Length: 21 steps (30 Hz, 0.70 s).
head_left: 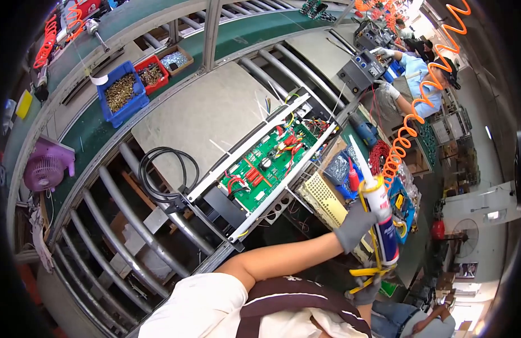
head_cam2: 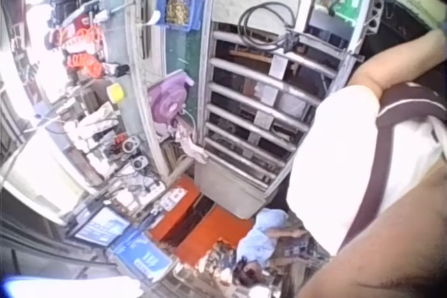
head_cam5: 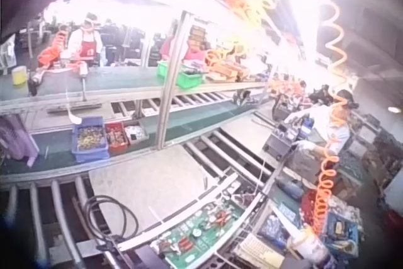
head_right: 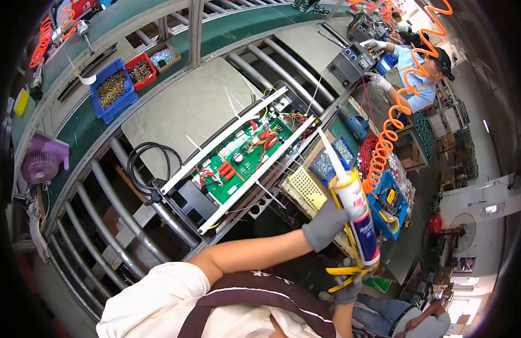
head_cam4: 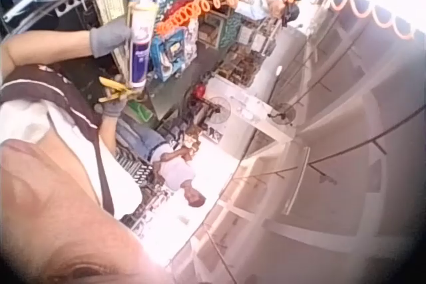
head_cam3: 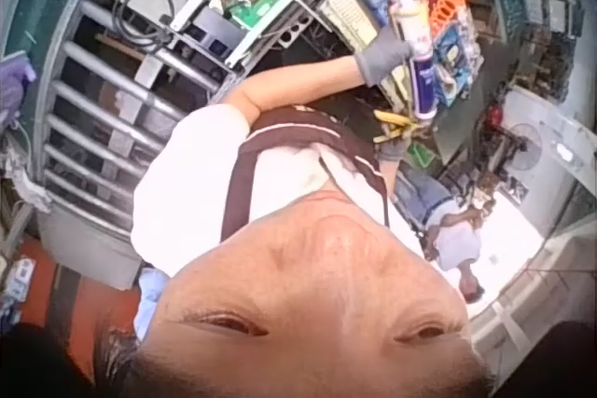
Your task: The person assembles an electronic device on a production line by applying sealant to an electronic chassis with a caulking gun, then installing a circuit board, wire harness, and external casing into the chassis using a screwdriver and pliers.
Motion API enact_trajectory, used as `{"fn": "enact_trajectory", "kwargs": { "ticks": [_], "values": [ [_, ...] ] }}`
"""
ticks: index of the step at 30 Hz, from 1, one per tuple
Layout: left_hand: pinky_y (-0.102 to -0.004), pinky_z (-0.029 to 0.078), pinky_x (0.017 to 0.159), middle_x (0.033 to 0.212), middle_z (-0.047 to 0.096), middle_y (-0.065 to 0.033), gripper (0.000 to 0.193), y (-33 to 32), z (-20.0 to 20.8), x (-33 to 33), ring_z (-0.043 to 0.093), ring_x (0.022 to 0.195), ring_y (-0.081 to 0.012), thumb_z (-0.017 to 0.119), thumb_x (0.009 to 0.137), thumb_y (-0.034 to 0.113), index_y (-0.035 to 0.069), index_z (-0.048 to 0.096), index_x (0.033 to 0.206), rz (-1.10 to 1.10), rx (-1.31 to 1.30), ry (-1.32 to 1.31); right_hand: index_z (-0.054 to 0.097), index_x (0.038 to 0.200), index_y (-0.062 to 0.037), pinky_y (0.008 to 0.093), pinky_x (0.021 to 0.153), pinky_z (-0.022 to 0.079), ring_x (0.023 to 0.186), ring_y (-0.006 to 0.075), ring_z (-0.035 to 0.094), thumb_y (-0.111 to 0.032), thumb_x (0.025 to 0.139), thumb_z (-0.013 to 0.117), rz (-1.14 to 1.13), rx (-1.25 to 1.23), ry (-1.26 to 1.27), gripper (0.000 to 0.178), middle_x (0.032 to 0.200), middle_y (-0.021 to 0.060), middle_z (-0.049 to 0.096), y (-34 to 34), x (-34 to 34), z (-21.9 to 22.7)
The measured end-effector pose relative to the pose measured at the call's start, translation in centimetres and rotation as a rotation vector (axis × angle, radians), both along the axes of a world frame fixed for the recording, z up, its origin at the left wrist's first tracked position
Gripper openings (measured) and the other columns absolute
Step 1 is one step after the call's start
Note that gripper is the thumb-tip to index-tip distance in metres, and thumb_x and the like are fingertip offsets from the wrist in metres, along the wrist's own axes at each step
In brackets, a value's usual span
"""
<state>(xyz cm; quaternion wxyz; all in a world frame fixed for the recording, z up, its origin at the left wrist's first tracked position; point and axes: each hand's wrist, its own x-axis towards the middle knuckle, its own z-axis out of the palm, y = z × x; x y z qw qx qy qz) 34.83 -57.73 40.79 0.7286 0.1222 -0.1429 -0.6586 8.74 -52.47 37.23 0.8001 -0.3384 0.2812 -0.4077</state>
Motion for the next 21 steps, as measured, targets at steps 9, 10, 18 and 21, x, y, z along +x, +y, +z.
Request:
{"fn": "enact_trajectory", "kwargs": {
  "ticks": [9,10,18,21],
  "values": [
    [-0.0379,0.049,0.088,0.099,0.062,-0.0101,0.032,-6.7,3.3,3.2,0.062,0.094,-0.0216,0.064,0.085,0.02,0.002,0.052,0.109,-0.116,-0.208,0.619,0.046,0.122,-0.0069,0.0546,0.095,0.039,0.106,0.033,0.054,-0.04,0.087,0.06,-0.039,-0.321,0.077,0.051,0.112,0.0139,0.058,-5.5,6.3,8.1],
    [-0.0376,0.052,0.085,0.093,0.063,-0.0094,0.029,-7.3,3.9,3.3,0.063,0.089,-0.021,0.064,0.085,0.021,0.003,0.053,0.105,-0.11,-0.216,0.671,0.047,0.119,-0.0063,0.054,0.093,0.041,0.103,0.033,0.055,-0.041,0.086,0.06,-0.009,-0.382,0.126,0.05,0.107,0.0132,0.058,-6.8,6.5,10.0],
    [-0.0385,0.049,0.09,0.104,0.062,-0.007,0.05,-11.8,4.7,6.1,0.061,0.097,-0.0201,0.061,0.085,0.049,0.008,0.052,0.112,0.139,-0.225,0.707,0.049,0.117,-0.0011,0.0451,0.091,0.042,0.097,0.0261,0.055,-0.04,0.092,0.052,0.356,-0.654,0.581,0.046,0.101,0.0129,0.057,-15.6,13.9,25.1],
    [-0.0383,0.053,0.083,0.104,0.062,-0.0041,0.052,-13.3,4.5,8.4,0.061,0.098,-0.0203,0.06,0.083,0.054,0.011,0.053,0.111,0.17,-0.269,0.829,0.048,0.119,-0.0012,0.0418,0.082,0.048,0.088,0.025,0.059,-0.034,0.095,0.047,0.273,-0.839,0.816,0.04,0.098,0.0125,0.059,-17.9,18.4,28.8]
  ]
}}
